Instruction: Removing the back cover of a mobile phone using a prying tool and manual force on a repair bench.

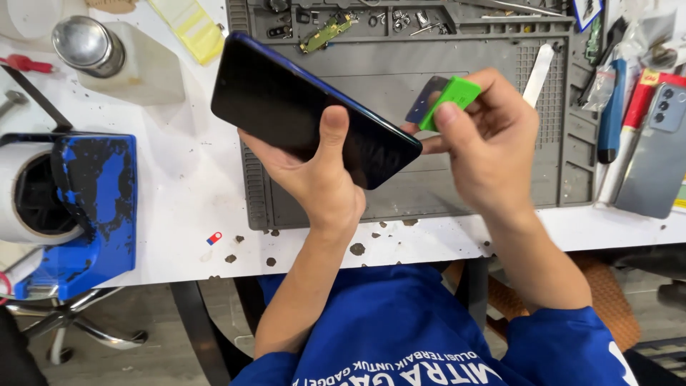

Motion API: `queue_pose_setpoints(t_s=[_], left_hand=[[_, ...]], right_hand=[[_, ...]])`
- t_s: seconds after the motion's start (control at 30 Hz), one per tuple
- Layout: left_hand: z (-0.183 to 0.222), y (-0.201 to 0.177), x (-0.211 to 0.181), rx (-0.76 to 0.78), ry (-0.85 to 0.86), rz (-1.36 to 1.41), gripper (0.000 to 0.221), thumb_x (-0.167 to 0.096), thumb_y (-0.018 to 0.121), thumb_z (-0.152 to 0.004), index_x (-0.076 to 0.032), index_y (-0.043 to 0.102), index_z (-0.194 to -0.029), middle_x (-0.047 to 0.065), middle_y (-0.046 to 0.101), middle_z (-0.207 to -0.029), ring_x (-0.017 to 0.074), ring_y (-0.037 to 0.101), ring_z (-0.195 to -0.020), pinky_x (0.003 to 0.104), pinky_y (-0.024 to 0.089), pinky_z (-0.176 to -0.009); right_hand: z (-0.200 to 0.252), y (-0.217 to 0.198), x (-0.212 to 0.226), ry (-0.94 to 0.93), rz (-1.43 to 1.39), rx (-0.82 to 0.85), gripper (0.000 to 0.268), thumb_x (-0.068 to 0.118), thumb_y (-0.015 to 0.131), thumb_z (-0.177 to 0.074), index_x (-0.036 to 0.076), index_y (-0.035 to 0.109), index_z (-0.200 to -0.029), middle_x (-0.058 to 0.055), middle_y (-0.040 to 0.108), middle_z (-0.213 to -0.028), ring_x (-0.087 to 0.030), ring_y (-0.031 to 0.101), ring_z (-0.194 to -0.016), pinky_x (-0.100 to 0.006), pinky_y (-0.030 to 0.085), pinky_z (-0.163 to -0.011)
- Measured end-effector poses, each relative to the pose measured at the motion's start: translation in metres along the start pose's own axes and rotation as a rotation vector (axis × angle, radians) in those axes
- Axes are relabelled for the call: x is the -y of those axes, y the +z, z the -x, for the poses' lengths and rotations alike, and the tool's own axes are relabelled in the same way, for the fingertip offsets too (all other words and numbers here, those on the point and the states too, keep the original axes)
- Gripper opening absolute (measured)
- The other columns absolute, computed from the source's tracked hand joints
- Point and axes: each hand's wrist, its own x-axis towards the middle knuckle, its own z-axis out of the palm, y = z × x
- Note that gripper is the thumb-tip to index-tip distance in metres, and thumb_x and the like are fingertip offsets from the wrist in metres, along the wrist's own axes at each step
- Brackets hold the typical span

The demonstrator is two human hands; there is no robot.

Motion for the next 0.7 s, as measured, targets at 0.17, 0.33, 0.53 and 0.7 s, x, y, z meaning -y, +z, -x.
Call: queue_pose_setpoints(t_s=[0.17, 0.33, 0.53, 0.7], left_hand=[[0.010, -0.005, 0.003, 0.270, -0.064, 0.157, 0.084, -0.021, 0.087, -0.088, -0.011, 0.035, -0.154, 0.019, 0.059, -0.121, 0.0305, 0.061, -0.104, 0.045, 0.055, -0.093], [0.026, -0.019, 0.014, 0.281, 0.023, -0.017, 0.085, -0.016, 0.092, -0.081, -0.004, 0.045, -0.151, 0.009, 0.063, -0.135, 0.0202, 0.062, -0.122, 0.035, 0.051, -0.113], [0.023, -0.013, 0.010, 0.317, -0.013, 0.013, 0.063, -0.012, 0.088, -0.083, -0.007, 0.051, -0.134, 0.003, 0.061, -0.097, 0.0159, 0.059, -0.084, 0.030, 0.054, -0.079], [0.018, -0.020, 0.008, 0.167, -0.090, 0.145, 0.073, 0.003, 0.081, -0.082, -0.007, 0.045, -0.145, 0.015, 0.062, -0.089, 0.0283, 0.061, -0.071, 0.054, 0.066, -0.066]], right_hand=[[0.012, 0.014, 0.009, -0.254, 0.104, -0.063, 0.021, 0.015, 0.066, -0.104, 0.002, 0.051, -0.099, -0.015, 0.065, -0.094, -0.025, 0.076, -0.079, -0.025, 0.062, -0.063], [0.024, 0.012, 0.007, -0.252, -0.071, 0.016, 0.024, 0.023, 0.063, -0.103, 0.008, 0.044, -0.102, -0.027, 0.068, -0.115, -0.031, 0.076, -0.092, -0.035, 0.068, -0.079], [0.030, 0.007, 0.006, -0.329, 0.070, -0.034, 0.020, 0.014, 0.066, -0.099, 0.007, 0.047, -0.101, -0.012, 0.060, -0.082, -0.039, 0.077, -0.084, -0.041, 0.067, -0.075], [0.032, -0.009, -0.008, -0.292, 0.154, -0.085, 0.026, 0.014, 0.073, -0.098, 0.006, 0.049, -0.093, -0.011, 0.064, -0.081, -0.023, 0.070, -0.077, -0.033, 0.061, -0.076]])
